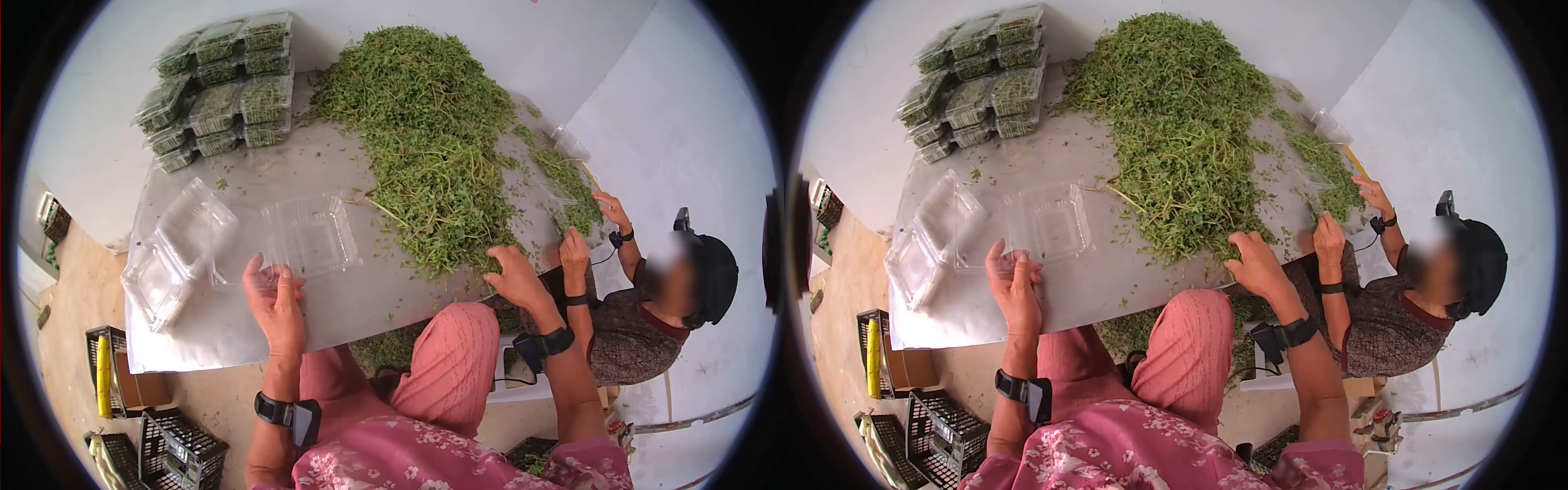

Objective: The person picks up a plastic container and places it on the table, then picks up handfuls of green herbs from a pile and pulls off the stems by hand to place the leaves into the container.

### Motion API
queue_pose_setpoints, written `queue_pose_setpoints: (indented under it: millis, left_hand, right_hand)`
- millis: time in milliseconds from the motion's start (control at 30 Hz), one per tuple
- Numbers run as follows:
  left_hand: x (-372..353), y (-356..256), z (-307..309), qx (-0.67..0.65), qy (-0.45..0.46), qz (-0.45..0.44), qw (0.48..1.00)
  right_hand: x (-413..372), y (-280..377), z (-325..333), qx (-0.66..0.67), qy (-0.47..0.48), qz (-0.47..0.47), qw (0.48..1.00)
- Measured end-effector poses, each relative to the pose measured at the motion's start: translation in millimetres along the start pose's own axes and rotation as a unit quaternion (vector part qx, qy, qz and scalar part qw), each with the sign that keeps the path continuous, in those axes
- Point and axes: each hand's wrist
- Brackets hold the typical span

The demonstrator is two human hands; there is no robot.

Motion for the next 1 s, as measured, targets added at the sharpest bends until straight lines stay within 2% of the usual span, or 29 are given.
queue_pose_setpoints:
  millis: [167,300,400,433,533,633,733,1000]
  left_hand:
    - [0.0,-1.4,-1.2,0.002,-0.023,-0.005,1.000]
    - [-1.0,-0.8,-0.4,-0.008,-0.049,-0.016,0.999]
    - [-1.7,0.6,2.3,-0.009,-0.047,-0.021,0.999]
    - [-2.2,0.6,2.0,-0.009,-0.044,-0.022,0.999]
    - [-3.4,-2.2,-0.5,-0.019,-0.048,-0.026,0.998]
    - [-3.4,-1.2,1.9,-0.010,-0.044,-0.022,0.999]
    - [-3.5,-1.1,1.7,-0.017,-0.049,-0.027,0.998]
    - [-2.8,0.6,3.9,-0.039,-0.062,-0.030,0.997]
  right_hand:
    - [13.7,-23.3,-7.7,0.039,-0.017,0.024,0.999]
    - [12.2,-4.4,19.1,0.112,-0.056,0.014,0.992]
    - [11.6,8.2,40.6,0.086,-0.130,0.016,0.988]
    - [11.9,10.3,45.8,0.097,-0.119,-0.027,0.988]
    - [7.2,23.6,52.4,0.144,-0.051,-0.019,0.988]
    - [9.9,8.8,42.8,0.190,0.013,0.028,0.981]
    - [5.4,9.8,48.1,0.115,-0.035,0.001,0.993]
    - [8.2,45.8,53.9,0.115,0.010,0.048,0.992]
Point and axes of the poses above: each hand's wrist, its own x-axis towards the middle knuckle, its own z-axis out of the back of the hand, y = z × x, and after that the axes turned 11 degrees about -z, right-handed
